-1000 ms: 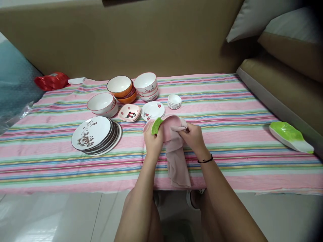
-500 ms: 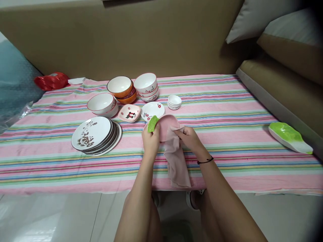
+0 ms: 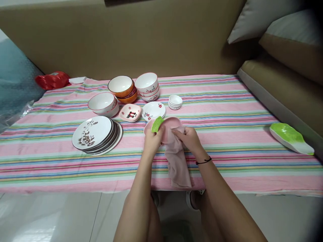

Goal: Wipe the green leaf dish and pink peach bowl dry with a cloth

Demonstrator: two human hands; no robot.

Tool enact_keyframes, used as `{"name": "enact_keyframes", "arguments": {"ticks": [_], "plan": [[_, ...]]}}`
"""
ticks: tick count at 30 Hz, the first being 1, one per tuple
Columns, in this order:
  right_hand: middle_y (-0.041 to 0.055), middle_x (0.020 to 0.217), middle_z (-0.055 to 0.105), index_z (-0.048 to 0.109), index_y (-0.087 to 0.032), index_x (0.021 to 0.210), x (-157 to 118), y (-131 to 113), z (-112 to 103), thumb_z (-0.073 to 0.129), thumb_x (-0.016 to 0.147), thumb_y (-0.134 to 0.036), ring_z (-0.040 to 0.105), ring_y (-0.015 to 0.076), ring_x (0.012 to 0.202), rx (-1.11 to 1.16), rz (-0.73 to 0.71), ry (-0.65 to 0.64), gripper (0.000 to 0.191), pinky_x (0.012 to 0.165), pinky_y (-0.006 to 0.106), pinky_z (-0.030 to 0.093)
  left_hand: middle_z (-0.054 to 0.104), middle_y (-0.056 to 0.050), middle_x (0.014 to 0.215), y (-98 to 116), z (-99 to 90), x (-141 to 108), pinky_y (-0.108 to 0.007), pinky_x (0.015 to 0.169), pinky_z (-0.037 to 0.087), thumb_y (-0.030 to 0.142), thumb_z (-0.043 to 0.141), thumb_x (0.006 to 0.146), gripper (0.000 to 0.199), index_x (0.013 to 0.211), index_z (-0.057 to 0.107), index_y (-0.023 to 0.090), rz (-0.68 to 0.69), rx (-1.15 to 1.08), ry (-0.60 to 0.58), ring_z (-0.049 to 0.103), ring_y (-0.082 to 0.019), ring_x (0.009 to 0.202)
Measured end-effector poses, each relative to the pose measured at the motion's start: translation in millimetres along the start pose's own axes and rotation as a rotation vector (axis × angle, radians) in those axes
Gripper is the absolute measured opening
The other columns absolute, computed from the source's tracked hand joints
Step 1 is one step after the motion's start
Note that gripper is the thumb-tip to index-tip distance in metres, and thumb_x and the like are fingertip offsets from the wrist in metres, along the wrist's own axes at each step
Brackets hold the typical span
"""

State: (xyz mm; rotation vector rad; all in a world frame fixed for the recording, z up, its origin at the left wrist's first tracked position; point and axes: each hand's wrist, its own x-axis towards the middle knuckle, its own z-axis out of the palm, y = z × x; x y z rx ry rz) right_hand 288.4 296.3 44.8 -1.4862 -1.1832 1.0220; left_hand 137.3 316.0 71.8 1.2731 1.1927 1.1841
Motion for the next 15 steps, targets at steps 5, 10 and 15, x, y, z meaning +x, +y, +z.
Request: {"name": "enact_keyframes", "arguments": {"ticks": [5, 10, 15], "plan": [[-0.0049, 0.053, 0.029, 0.035, -0.020, 0.051, 3.2, 6.1, 0.8, 0.068, 0.065, -0.049, 0.027, 0.0076, 0.053, -0.028, 0.012, 0.051, 0.046, 0.047, 0.023, 0.023, 0.048, 0.005, 0.045, -0.8, 2.8, -1.3, -0.022, 0.032, 0.034, 0.043, 0.061, 0.077, 0.025, 0.077, 0.053, 0.020, -0.014, 0.073, -0.140, 0.045, -0.010, 0.033], [-0.0045, 0.054, 0.032, 0.034, -0.020, 0.053, 6.5, 6.5, -2.1, 0.062, 0.072, -0.048, 0.030, 0.0081, 0.053, 0.016, -0.045, 0.010, 0.044, 0.048, 0.023, 0.026, 0.047, 0.003, 0.038, -0.1, -0.2, 1.6, -0.025, 0.032, 0.037, 0.053, 0.060, 0.076, 0.037, 0.065, 0.049, 0.020, -0.126, -0.031, -0.095, 0.048, -0.014, 0.033], [-0.0030, 0.059, 0.042, 0.044, -0.018, 0.062, 5.6, -0.5, -5.2, 0.060, 0.074, -0.047, 0.038, 0.0099, 0.057, 0.189, -0.020, -0.087, 0.035, 0.054, 0.023, 0.033, 0.050, 0.002, 0.040, 3.5, 0.2, 2.3, -0.027, 0.033, 0.038, 0.057, 0.062, 0.073, 0.038, 0.072, 0.052, 0.020, -0.125, -0.145, -0.001, 0.049, -0.015, 0.032]]}}
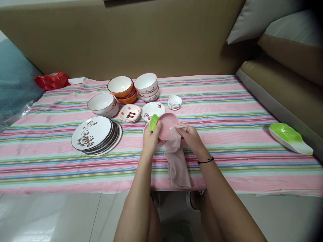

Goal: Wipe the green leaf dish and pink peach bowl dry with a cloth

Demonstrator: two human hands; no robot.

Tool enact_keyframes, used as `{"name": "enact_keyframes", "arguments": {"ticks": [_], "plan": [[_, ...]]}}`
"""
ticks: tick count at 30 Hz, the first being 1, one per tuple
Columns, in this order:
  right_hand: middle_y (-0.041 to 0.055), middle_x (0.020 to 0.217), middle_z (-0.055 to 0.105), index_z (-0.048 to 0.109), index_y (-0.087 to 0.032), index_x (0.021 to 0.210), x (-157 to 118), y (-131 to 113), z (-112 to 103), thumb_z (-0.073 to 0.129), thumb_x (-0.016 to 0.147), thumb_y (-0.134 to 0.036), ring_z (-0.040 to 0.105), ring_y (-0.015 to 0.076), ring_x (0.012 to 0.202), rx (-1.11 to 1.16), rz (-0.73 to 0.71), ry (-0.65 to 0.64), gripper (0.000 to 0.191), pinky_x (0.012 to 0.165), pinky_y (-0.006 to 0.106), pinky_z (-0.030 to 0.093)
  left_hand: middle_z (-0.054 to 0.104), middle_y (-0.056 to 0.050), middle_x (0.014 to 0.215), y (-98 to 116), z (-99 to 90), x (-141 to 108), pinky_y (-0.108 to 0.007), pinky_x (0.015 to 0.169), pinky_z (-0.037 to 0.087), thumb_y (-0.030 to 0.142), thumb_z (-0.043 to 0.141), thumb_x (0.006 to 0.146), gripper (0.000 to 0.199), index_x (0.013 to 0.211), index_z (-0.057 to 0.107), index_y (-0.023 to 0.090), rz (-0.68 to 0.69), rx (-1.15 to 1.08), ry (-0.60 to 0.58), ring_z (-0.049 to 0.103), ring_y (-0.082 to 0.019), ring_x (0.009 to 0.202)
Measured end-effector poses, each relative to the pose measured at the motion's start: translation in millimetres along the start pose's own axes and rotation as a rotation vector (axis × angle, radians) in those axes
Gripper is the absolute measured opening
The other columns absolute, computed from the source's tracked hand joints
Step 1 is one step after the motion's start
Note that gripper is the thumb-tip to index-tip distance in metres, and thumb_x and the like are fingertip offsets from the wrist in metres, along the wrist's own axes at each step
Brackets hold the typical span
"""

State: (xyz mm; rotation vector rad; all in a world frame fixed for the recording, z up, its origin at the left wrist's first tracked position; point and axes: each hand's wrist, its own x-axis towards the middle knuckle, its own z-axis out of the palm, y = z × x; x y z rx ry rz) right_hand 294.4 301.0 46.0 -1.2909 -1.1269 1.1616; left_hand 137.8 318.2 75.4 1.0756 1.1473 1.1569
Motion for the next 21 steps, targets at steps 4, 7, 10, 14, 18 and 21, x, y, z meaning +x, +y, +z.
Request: {"name": "enact_keyframes", "arguments": {"ticks": [4, 7, 10, 14, 18, 21], "plan": [[-0.0025, 0.062, 0.046, 0.049, -0.017, 0.067, -2, -4, 3, 0.060, 0.075, -0.045, 0.041, 0.0107, 0.060, 0.061, 0.003, -0.004, 0.031, 0.056, 0.024, 0.036, 0.050, 0.003, 0.040, -2, 0.4, 1, -0.026, 0.031, 0.035, 0.055, 0.067, 0.069, 0.039, 0.076, 0.054, 0.019, -0.006, -0.054, 0.037, 0.048, -0.014, 0.031], [-0.0027, 0.061, 0.044, 0.047, -0.017, 0.062, -4, -3, 7, 0.063, 0.074, -0.043, 0.040, 0.0100, 0.058, -0.002, -0.013, 0.038, 0.032, 0.055, 0.023, 0.035, 0.047, 0.004, 0.038, -2, 0.3, 0, -0.025, 0.029, 0.030, 0.053, 0.067, 0.070, 0.036, 0.074, 0.055, 0.019, -0.004, -0.023, -0.004, 0.044, -0.012, 0.029], [-0.0014, 0.063, 0.049, 0.053, -0.016, 0.066, -5, 0, 11, 0.064, 0.073, -0.043, 0.043, 0.0111, 0.060, -0.051, 0.003, 0.059, 0.030, 0.056, 0.023, 0.037, 0.045, 0.003, 0.036, -1, 1.8, -3, -0.024, 0.028, 0.028, 0.055, 0.063, 0.073, 0.036, 0.069, 0.053, 0.020, 0.009, 0.034, -0.088, 0.043, -0.012, 0.028], [-0.0022, 0.060, 0.049, 0.051, -0.017, 0.063, -5, 0, 10, 0.065, 0.069, -0.047, 0.043, 0.0114, 0.058, -0.071, 0.039, 0.158, 0.034, 0.053, 0.024, 0.036, 0.048, 0.003, 0.043, -4, 6.7, -7, -0.025, 0.031, 0.034, 0.055, 0.062, 0.073, 0.037, 0.073, 0.052, 0.020, 0.018, -0.004, -0.072, 0.047, -0.012, 0.033], [-0.0034, 0.057, 0.045, 0.049, -0.018, 0.061, -5, -1, 13, 0.067, 0.066, -0.049, 0.040, 0.0105, 0.056, -0.026, 0.036, 0.254, 0.036, 0.051, 0.024, 0.035, 0.054, 0.002, 0.058, -12, 12.6, -6, -0.025, 0.043, 0.046, 0.052, 0.066, 0.072, 0.038, 0.089, 0.056, 0.020, 0.038, -0.061, -0.013, 0.057, -0.014, 0.049], [-0.0031, 0.058, 0.046, 0.051, -0.017, 0.063, -5, -1, 19, 0.068, 0.065, -0.048, 0.041, 0.0104, 0.055, 0.034, 0.050, 0.264, 0.035, 0.050, 0.024, 0.036, 0.058, -0.001, 0.070, -17, 17.2, -5, -0.028, 0.057, 0.052, 0.050, 0.067, 0.071, 0.042, 0.099, 0.058, 0.020, 0.059, -0.051, 0.035, 0.063, -0.017, 0.070]]}}
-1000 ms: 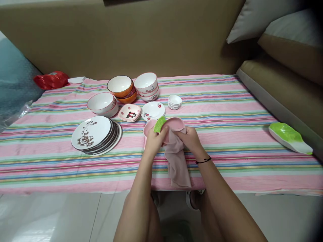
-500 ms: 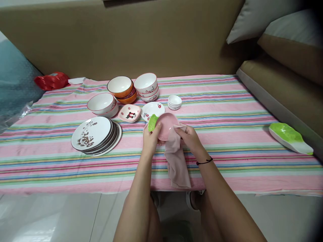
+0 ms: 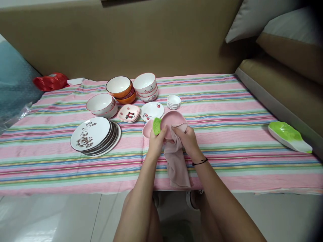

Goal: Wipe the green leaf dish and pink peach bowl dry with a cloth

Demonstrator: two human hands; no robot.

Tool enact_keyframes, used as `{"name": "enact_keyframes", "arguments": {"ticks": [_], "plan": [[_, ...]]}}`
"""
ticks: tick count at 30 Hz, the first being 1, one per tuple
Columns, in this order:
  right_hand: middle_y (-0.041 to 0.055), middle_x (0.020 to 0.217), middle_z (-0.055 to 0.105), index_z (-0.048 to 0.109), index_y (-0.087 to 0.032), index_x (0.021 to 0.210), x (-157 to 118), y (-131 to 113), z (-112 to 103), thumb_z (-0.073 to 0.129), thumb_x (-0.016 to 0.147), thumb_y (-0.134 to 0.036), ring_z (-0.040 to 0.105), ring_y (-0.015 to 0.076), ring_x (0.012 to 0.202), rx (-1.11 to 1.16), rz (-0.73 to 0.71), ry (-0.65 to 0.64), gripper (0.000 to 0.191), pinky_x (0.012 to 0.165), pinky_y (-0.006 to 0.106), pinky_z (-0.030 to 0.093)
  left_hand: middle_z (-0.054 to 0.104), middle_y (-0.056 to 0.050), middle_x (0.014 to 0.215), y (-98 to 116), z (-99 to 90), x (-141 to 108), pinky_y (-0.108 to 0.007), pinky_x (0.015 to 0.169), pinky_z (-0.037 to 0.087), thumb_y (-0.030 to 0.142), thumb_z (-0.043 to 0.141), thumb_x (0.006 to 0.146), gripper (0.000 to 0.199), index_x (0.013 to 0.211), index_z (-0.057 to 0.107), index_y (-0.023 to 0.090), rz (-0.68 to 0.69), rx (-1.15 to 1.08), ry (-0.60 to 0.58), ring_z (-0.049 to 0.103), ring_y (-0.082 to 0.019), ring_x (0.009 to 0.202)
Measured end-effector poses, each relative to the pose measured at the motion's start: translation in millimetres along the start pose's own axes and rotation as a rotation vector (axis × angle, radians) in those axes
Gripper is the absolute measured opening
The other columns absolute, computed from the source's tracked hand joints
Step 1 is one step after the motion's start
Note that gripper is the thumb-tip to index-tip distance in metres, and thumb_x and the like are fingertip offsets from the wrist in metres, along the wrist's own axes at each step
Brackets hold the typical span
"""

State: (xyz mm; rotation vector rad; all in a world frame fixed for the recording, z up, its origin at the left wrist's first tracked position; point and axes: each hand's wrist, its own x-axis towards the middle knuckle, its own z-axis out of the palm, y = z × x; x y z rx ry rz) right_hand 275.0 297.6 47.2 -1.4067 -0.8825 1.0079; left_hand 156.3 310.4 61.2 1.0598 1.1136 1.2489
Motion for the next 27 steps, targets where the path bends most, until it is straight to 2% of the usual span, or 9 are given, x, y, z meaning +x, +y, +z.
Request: {"name": "enact_keyframes", "arguments": {"ticks": [3, 7, 10, 13, 17, 22, 25, 27], "plan": [[-0.0026, 0.060, 0.048, 0.053, -0.017, 0.065, -2, 1, 5, 0.070, 0.062, -0.045, 0.042, 0.0105, 0.055, 0.036, 0.015, -0.008, 0.033, 0.049, 0.023, 0.036, 0.061, -0.003, 0.077, -1, 3.5, -2, -0.031, 0.062, 0.054, 0.050, 0.068, 0.071, 0.046, 0.103, 0.058, 0.018, -0.040, -0.027, -0.036, 0.063, -0.019, 0.077], [-0.0036, 0.056, 0.044, 0.049, -0.018, 0.060, -1, -1, 1, 0.070, 0.062, -0.045, 0.038, 0.0097, 0.053, -0.042, -0.043, 0.026, 0.034, 0.048, 0.023, 0.033, 0.061, -0.004, 0.080, 3, 3.3, -2, -0.030, 0.058, 0.052, 0.048, 0.070, 0.069, 0.044, 0.099, 0.058, 0.019, -0.084, -0.067, -0.127, 0.061, -0.017, 0.070], [-0.0051, 0.050, 0.032, 0.037, -0.020, 0.050, 2, -5, -7, 0.068, 0.066, -0.046, 0.031, 0.0085, 0.051, -0.169, -0.118, 0.037, 0.043, 0.046, 0.023, 0.027, 0.056, 0.000, 0.064, 8, -1.7, 0, -0.027, 0.047, 0.047, 0.052, 0.067, 0.070, 0.038, 0.085, 0.056, 0.019, -0.082, -0.024, -0.087, 0.055, -0.014, 0.053], [-0.0054, 0.050, 0.026, 0.028, -0.021, 0.048, 5, -8, -15, 0.067, 0.067, -0.045, 0.027, 0.0077, 0.051, -0.231, -0.156, 0.034, 0.050, 0.046, 0.024, 0.024, 0.044, 0.003, 0.049, 11, -8.0, 4, -0.026, 0.040, 0.038, 0.053, 0.065, 0.071, 0.035, 0.069, 0.051, 0.020, -0.066, 0.062, -0.037, 0.045, -0.012, 0.041], [-0.0053, 0.050, 0.025, 0.025, -0.021, 0.049, 6, -10, -26, 0.067, 0.069, -0.046, 0.025, 0.0073, 0.050, -0.304, -0.219, -0.085, 0.053, 0.046, 0.024, 0.021, 0.040, 0.003, 0.047, 16, -13.4, 5, -0.027, 0.045, 0.037, 0.046, 0.067, 0.072, 0.032, 0.060, 0.051, 0.021, 0.007, 0.156, -0.005, 0.047, -0.013, 0.048], [-0.0051, 0.050, 0.027, 0.026, -0.021, 0.049, 7, -12, -38, 0.068, 0.065, -0.049, 0.027, 0.0072, 0.050, -0.341, -0.180, -0.234, 0.053, 0.045, 0.023, 0.021, 0.048, 0.000, 0.056, 21, -15.8, 4, -0.028, 0.053, 0.039, 0.040, 0.068, 0.071, 0.025, 0.068, 0.058, 0.018, 0.025, 0.128, -0.081, 0.049, -0.014, 0.056], [-0.0051, 0.051, 0.027, 0.028, -0.020, 0.050, 9, -13, -41, 0.069, 0.063, -0.048, 0.027, 0.0070, 0.051, -0.311, -0.143, -0.292, 0.051, 0.045, 0.023, 0.021, 0.045, 0.001, 0.056, 21, -16.9, 4, -0.028, 0.048, 0.036, 0.045, 0.068, 0.070, 0.032, 0.063, 0.052, 0.018, -0.010, 0.078, -0.052, 0.044, -0.011, 0.051], [-0.0054, 0.052, 0.026, 0.027, -0.021, 0.050, 11, -14, -40, 0.068, 0.063, -0.045, 0.026, 0.0068, 0.052, -0.267, -0.145, -0.279, 0.050, 0.045, 0.022, 0.021, 0.041, 0.003, 0.053, 20, -17.0, 4, -0.027, 0.042, 0.030, 0.051, 0.067, 0.070, 0.035, 0.068, 0.051, 0.020, -0.053, 0.040, -0.012, 0.039, -0.009, 0.044]]}}
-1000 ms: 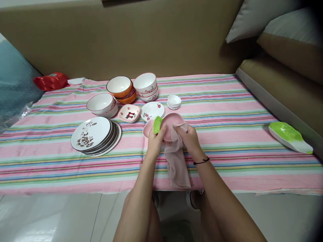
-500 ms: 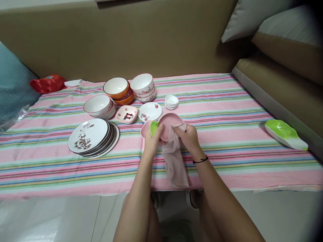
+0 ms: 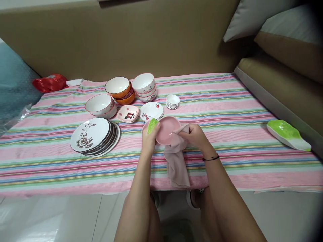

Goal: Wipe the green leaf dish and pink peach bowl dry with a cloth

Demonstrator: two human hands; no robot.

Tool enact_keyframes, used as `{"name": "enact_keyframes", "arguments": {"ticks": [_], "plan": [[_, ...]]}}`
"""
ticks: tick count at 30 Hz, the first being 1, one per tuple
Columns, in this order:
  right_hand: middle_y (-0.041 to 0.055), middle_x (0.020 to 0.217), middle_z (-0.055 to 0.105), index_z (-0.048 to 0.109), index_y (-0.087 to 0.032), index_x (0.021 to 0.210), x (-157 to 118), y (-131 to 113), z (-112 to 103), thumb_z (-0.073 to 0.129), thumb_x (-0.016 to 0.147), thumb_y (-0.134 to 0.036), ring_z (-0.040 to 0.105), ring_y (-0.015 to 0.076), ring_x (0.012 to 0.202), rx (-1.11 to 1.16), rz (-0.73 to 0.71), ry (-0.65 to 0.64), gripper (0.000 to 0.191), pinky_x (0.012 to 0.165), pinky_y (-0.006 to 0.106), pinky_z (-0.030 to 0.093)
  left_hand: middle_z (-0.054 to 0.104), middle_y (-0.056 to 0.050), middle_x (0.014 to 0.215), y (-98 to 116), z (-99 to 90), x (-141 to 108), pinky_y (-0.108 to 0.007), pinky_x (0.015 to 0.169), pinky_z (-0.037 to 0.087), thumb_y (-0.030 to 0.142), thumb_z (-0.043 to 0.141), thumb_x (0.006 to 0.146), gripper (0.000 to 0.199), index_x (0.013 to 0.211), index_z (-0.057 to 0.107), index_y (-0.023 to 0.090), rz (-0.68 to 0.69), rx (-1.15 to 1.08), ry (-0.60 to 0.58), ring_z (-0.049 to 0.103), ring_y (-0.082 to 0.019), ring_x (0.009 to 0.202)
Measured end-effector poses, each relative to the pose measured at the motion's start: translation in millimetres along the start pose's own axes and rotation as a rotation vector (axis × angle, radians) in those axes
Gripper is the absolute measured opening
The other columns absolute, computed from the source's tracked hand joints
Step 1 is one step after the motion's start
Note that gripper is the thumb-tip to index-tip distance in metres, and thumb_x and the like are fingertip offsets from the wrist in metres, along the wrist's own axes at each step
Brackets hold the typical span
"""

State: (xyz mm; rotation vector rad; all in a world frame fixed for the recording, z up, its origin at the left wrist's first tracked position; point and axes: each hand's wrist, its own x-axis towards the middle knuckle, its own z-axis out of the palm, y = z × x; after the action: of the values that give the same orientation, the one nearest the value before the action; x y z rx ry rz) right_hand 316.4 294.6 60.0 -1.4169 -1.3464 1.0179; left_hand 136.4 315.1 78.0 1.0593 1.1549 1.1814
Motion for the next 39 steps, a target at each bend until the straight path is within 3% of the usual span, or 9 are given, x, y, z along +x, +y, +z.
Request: {"name": "enact_keyframes", "arguments": {"ticks": [4, 9, 13, 17, 20, 25, 28, 35, 39], "plan": [[-0.0057, 0.054, 0.026, 0.028, -0.021, 0.052, 2, -2, 8, 0.068, 0.066, -0.043, 0.026, 0.0073, 0.053, 0.058, -0.011, 0.108, 0.047, 0.046, 0.022, 0.023, 0.041, 0.004, 0.051, -3, 2.3, 1, -0.026, 0.037, 0.027, 0.059, 0.062, 0.072, 0.040, 0.079, 0.052, 0.021, -0.047, -0.055, 0.004, 0.038, -0.009, 0.039], [-0.0047, 0.057, 0.037, 0.039, -0.020, 0.059, 2, -1, 20, 0.068, 0.066, -0.041, 0.035, 0.0095, 0.057, 0.017, 0.007, 0.273, 0.036, 0.048, 0.023, 0.030, 0.044, 0.003, 0.052, -9, 7.7, 2, -0.026, 0.040, 0.036, 0.064, 0.057, 0.073, 0.044, 0.080, 0.051, 0.021, -0.018, -0.071, -0.094, 0.044, -0.011, 0.042], [-0.0030, 0.063, 0.046, 0.050, -0.018, 0.067, 3, 3, 28, 0.070, 0.064, -0.040, 0.041, 0.0109, 0.060, 0.134, 0.048, 0.348, 0.030, 0.051, 0.023, 0.035, 0.052, 0.001, 0.062, -17, 12.0, 3, -0.025, 0.047, 0.040, 0.062, 0.056, 0.075, 0.044, 0.085, 0.053, 0.019, -0.030, -0.143, -0.135, 0.051, -0.011, 0.050], [0.0012, 0.073, 0.057, 0.058, -0.016, 0.077, 2, 4, 38, 0.070, 0.064, -0.043, 0.049, 0.0134, 0.064, 0.274, 0.120, 0.312, 0.033, 0.055, 0.025, 0.041, 0.055, 0.002, 0.074, -23, 15.6, 3, -0.022, 0.056, 0.042, 0.048, 0.065, 0.072, 0.038, 0.095, 0.056, 0.019, -0.030, -0.226, -0.176, 0.052, -0.009, 0.061], [0.0028, 0.076, 0.060, 0.059, -0.016, 0.078, 0, 4, 42, 0.071, 0.063, -0.047, 0.052, 0.0146, 0.066, 0.313, 0.141, 0.303, 0.036, 0.056, 0.025, 0.043, 0.053, 0.003, 0.071, -25, 15.0, 3, -0.020, 0.055, 0.040, 0.043, 0.065, 0.073, 0.036, 0.098, 0.057, 0.019, -0.025, -0.209, -0.226, 0.049, -0.007, 0.058], [-0.0040, 0.057, 0.044, 0.047, -0.018, 0.060, 2, 3, 34, 0.072, 0.062, -0.043, 0.039, 0.0092, 0.054, 0.237, 0.085, 0.322, 0.036, 0.047, 0.022, 0.032, 0.053, 0.002, 0.067, -18, 4.7, 7, -0.022, 0.058, 0.046, 0.044, 0.069, 0.069, 0.032, 0.078, 0.058, 0.016, -0.055, -0.153, -0.283, 0.053, -0.009, 0.060], [-0.0065, 0.051, 0.027, 0.031, -0.020, 0.051, 4, 3, 24, 0.071, 0.063, -0.041, 0.027, 0.0069, 0.051, 0.143, 0.026, 0.325, 0.047, 0.044, 0.022, 0.023, 0.054, 0.002, 0.063, -11, -2.7, 8, -0.024, 0.052, 0.046, 0.047, 0.068, 0.069, 0.033, 0.074, 0.059, 0.016, -0.040, -0.118, -0.261, 0.054, -0.011, 0.055], [-0.0060, 0.056, 0.028, 0.031, -0.020, 0.054, 2, 0, 11, 0.072, 0.064, -0.041, 0.030, 0.0076, 0.055, 0.082, -0.076, 0.254, 0.047, 0.049, 0.022, 0.027, 0.048, 0.002, 0.045, -8, -9.4, 7, -0.022, 0.035, 0.031, 0.055, 0.061, 0.073, 0.040, 0.062, 0.058, 0.016, 0.053, -0.067, -0.219, 0.042, -0.009, 0.036], [-0.0063, 0.056, 0.026, 0.028, -0.020, 0.054, 1, -3, 14, 0.070, 0.067, -0.041, 0.028, 0.0072, 0.054, 0.095, -0.065, 0.190, 0.049, 0.049, 0.022, 0.025, 0.055, 0.001, 0.060, -13, -5.8, 7, -0.020, 0.040, 0.036, 0.053, 0.061, 0.073, 0.037, 0.076, 0.064, 0.016, 0.026, -0.134, -0.093, 0.051, -0.010, 0.050]]}}
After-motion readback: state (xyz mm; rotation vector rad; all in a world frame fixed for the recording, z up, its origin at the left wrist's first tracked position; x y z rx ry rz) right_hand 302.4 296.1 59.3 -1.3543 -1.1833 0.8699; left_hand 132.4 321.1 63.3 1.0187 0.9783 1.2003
